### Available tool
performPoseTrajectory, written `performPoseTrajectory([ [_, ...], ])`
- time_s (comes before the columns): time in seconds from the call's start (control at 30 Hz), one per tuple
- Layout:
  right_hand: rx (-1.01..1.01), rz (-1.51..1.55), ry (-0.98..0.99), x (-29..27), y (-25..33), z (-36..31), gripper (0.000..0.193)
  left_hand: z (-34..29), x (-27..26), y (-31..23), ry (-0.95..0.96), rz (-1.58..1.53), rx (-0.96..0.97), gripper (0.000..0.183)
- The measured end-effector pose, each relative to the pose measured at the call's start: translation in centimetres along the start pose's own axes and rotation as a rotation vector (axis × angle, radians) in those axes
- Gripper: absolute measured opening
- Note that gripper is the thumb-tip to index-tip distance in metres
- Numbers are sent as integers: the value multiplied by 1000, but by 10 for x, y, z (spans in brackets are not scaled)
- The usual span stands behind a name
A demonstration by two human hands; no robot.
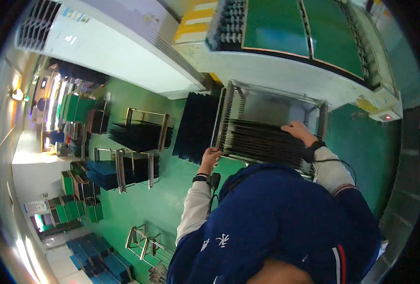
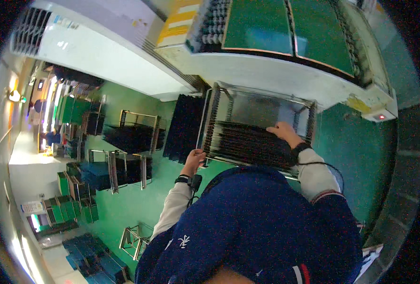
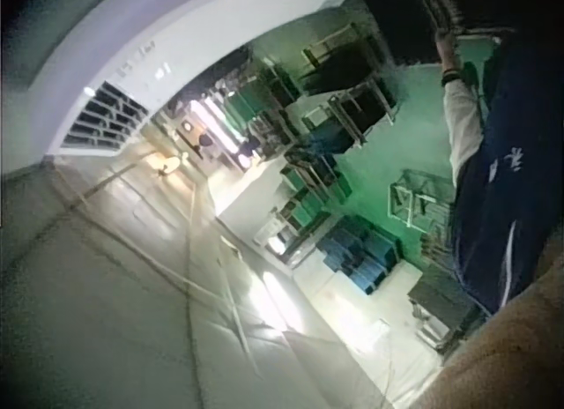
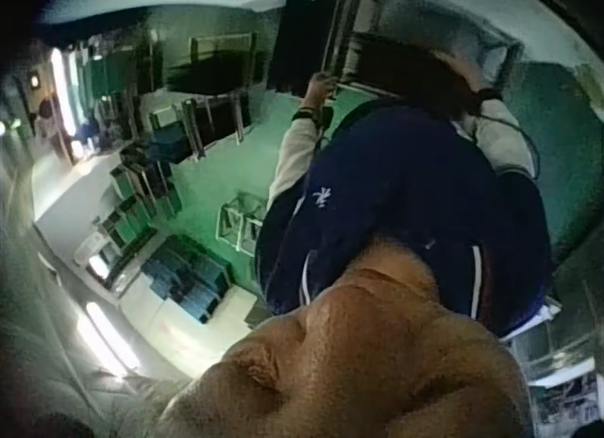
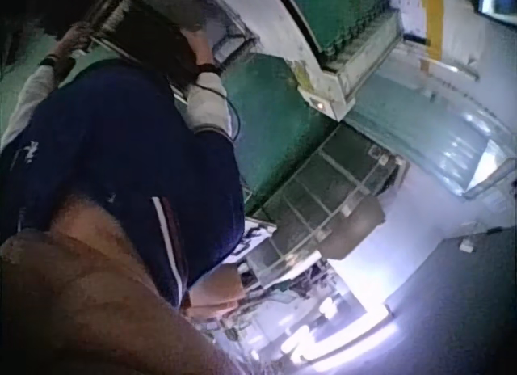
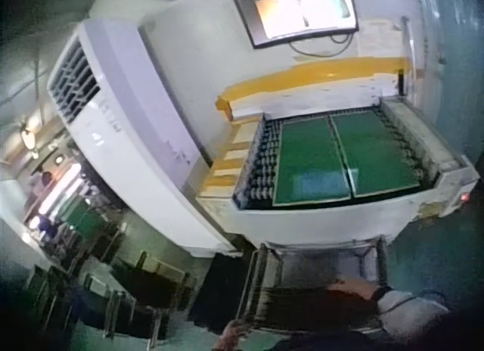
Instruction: Manually placing green PCB panels into a cleaning or processing machine and organizing them into storage racks.
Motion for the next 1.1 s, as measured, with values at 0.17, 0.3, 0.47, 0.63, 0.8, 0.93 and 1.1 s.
performPoseTrajectory([
  [0.17,-75,-69,-167,3,4,-9,58,0,-2,-9,-30,75,95,34],
  [0.3,-151,-119,-306,4,9,-23,52,18,-3,6,-43,-15,132,33],
  [0.47,-222,-193,-265,9,13,-21,45,11,-5,5,-101,43,89,38],
  [0.63,-515,-244,-408,6,9,-14,44,14,-4,2,-75,104,108,45],
  [0.8,-260,-232,-249,24,-24,11,46,16,1,-5,-60,83,133,41],
  [0.93,-353,-159,-307,20,-3,-3,43,14,-3,-6,-51,115,106,36],
  [1.1,-290,-295,-238,28,-4,4,41,25,-3,1,-65,114,111,36],
])
Point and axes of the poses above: each hand's wrist, its own z-axis towards the middle knuckle, its own x-axis out of the palm, y = z × x, the point moved 9 cm from there along z, towards the middle knuckle, and after that the axes turned 14 degrees about -y, right-handed, at the moved point
